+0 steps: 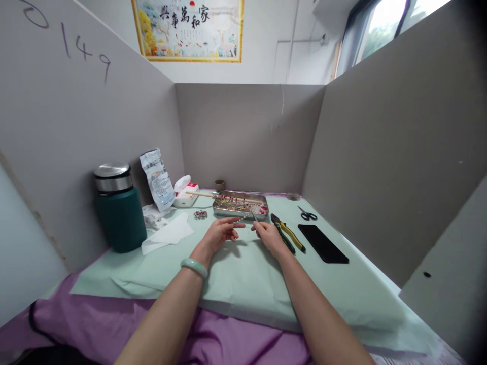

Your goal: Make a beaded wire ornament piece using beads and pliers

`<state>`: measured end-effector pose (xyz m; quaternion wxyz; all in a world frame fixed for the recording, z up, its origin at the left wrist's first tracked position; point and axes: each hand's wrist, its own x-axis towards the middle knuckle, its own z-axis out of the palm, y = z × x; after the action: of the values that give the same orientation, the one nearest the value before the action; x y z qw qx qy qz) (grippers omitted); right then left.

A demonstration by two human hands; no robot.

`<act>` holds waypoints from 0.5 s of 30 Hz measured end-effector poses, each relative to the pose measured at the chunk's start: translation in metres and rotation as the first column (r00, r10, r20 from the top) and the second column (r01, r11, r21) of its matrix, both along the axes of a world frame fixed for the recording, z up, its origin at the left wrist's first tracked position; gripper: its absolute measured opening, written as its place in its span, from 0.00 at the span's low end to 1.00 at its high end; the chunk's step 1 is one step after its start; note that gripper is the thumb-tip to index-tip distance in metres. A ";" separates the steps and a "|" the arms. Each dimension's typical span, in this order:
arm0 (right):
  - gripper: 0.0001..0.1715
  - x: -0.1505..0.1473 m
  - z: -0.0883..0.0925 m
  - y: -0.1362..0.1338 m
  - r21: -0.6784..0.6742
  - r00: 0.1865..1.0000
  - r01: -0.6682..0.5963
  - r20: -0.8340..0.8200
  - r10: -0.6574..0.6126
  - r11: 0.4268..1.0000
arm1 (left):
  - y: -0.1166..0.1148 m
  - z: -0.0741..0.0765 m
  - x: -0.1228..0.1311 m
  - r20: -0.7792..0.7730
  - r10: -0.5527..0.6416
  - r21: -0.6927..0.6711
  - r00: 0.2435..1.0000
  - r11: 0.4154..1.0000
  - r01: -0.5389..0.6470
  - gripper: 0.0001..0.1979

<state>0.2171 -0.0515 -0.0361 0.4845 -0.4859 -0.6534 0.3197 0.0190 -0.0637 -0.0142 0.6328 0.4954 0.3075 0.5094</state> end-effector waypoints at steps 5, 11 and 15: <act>0.25 -0.002 -0.001 0.001 0.005 1.000 0.011 -0.002 -0.011 1.000 | -0.001 -0.001 0.004 -0.098 0.070 0.039 0.993 0.997 -0.067 0.18; 0.26 -0.004 -0.002 0.002 -0.033 0.999 0.024 -0.032 -0.025 0.999 | -0.002 -0.003 0.008 -0.203 0.080 0.089 0.976 0.994 -0.063 0.19; 0.25 -0.005 0.000 0.001 0.055 0.987 0.084 0.130 -0.090 0.995 | -0.004 -0.001 0.009 -0.261 0.071 0.078 0.963 0.996 -0.053 0.19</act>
<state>0.2125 -0.0502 -0.0365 0.4656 -0.5220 -0.6698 0.2491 0.0282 -0.0675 -0.0155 0.5524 0.5707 0.3862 0.4691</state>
